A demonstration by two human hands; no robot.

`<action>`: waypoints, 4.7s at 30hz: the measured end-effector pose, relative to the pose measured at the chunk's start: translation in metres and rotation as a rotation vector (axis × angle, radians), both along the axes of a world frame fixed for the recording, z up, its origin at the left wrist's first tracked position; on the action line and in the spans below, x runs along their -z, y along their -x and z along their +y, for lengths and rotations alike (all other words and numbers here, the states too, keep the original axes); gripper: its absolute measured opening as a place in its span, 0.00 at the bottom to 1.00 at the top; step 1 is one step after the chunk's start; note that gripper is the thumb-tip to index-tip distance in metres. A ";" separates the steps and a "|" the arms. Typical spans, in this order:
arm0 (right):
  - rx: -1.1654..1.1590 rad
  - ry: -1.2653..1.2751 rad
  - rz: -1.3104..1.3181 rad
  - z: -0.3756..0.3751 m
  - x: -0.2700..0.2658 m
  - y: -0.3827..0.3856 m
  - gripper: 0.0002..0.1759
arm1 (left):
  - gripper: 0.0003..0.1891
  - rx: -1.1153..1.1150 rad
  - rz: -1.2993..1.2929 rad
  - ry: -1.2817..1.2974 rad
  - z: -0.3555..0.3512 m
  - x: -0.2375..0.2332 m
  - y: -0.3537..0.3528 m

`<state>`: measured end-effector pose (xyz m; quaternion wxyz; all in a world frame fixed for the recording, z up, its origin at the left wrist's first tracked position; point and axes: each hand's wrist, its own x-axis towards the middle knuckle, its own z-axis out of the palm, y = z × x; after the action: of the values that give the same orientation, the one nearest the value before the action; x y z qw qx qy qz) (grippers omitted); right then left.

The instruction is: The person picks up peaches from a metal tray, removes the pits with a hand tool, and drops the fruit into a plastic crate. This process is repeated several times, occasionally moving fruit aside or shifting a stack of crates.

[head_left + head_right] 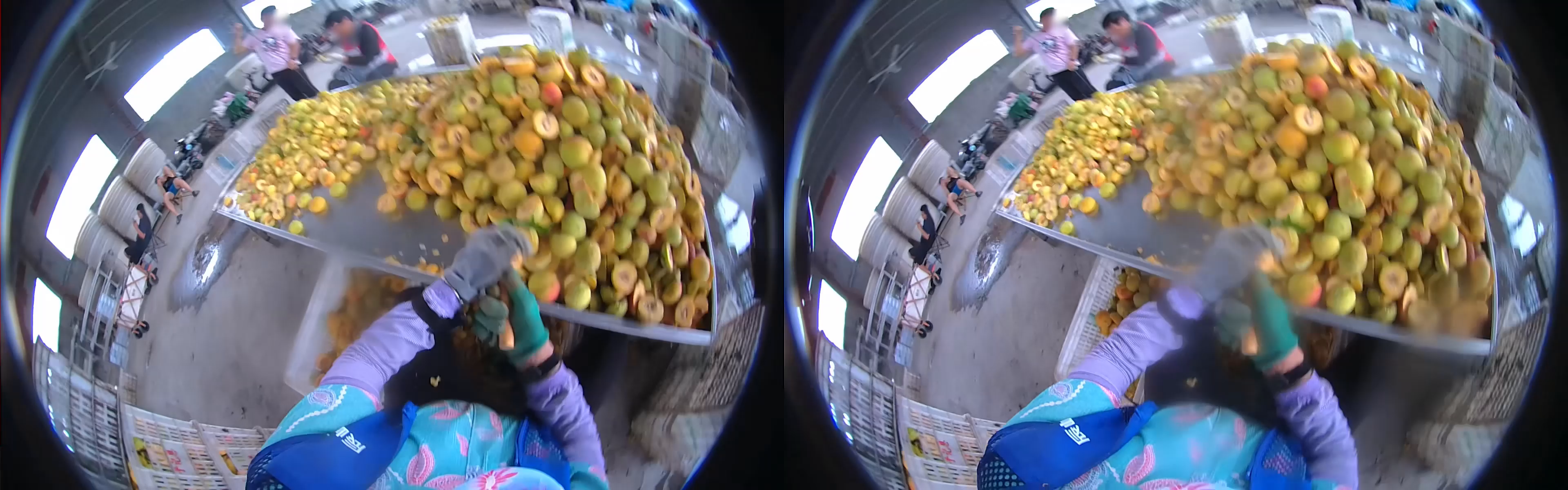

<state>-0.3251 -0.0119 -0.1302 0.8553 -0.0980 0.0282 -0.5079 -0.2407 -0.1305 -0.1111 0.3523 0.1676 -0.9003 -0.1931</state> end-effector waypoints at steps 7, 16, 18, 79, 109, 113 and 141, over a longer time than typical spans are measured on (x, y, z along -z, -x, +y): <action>0.098 0.005 0.017 0.013 -0.008 -0.004 0.20 | 0.12 0.353 0.216 -0.920 0.007 -0.008 0.000; 0.055 0.000 0.001 0.008 -0.010 -0.003 0.22 | 0.16 0.174 0.184 -0.473 0.009 -0.011 0.007; 0.038 -0.048 0.115 0.008 -0.022 0.000 0.23 | 0.16 0.325 0.487 -1.402 0.023 -0.017 0.001; -0.095 0.075 0.912 0.061 -0.021 0.032 0.26 | 0.18 -0.342 0.673 -1.343 0.049 -0.016 -0.093; 1.946 -2.075 2.149 0.519 -0.069 0.519 0.29 | 0.24 -0.258 -0.320 0.224 -0.404 -0.121 0.296; 2.218 -1.984 1.946 0.476 -0.036 0.547 0.33 | 0.27 -0.370 -0.403 0.195 -0.388 -0.118 0.287; 1.657 -1.916 1.870 0.406 0.001 0.499 0.34 | 0.25 -0.471 -0.473 0.425 -0.073 -0.009 0.079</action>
<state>-0.8243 0.3942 -0.1307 0.2274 -0.2339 -0.8686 0.3729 -0.3197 -0.2038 -0.1017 0.1969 0.3327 -0.9134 0.1274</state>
